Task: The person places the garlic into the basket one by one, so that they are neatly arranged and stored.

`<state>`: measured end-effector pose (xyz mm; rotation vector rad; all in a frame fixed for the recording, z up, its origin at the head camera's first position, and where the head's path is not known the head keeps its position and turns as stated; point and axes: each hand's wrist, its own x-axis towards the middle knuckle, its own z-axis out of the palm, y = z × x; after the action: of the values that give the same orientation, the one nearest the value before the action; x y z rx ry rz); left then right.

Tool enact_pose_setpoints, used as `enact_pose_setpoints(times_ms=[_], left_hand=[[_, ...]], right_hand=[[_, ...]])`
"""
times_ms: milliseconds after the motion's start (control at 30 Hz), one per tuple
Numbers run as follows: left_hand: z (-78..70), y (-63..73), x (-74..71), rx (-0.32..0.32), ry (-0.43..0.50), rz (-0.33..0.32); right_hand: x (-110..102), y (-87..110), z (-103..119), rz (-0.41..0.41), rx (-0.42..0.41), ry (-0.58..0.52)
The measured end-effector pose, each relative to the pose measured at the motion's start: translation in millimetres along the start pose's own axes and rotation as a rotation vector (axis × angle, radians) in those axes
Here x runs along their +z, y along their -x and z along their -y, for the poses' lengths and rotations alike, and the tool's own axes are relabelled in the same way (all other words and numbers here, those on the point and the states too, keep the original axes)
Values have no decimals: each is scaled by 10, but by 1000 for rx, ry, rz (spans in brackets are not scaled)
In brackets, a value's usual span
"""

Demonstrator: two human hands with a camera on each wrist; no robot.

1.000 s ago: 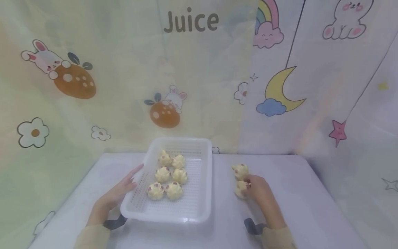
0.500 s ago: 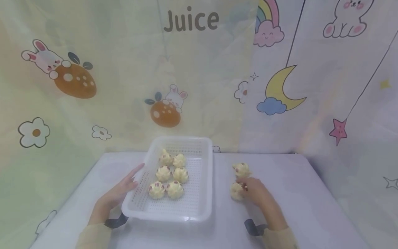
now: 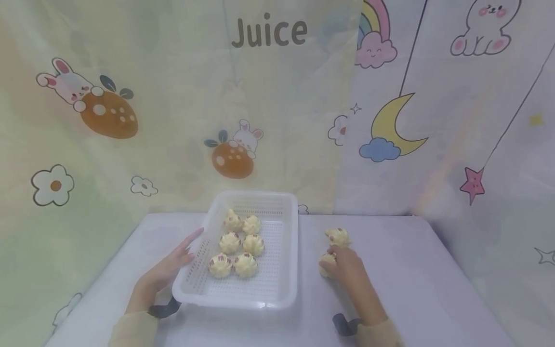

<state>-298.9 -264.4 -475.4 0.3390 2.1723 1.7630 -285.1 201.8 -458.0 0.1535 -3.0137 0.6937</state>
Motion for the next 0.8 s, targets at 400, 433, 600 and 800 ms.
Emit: enact_pose_setpoints(times_ms=[400, 433, 600, 800], left_hand=[[74, -45, -21, 11, 49, 7], [75, -49, -23, 13, 50, 7], [48, -42, -26, 24, 40, 11], [33, -1, 2, 34, 30, 28]], right_hand=[[35, 16, 44, -5, -1, -55], [31, 16, 48, -4, -10, -56], [15, -2, 65, 5, -38, -69], [4, 10, 33, -2, -80, -113]])
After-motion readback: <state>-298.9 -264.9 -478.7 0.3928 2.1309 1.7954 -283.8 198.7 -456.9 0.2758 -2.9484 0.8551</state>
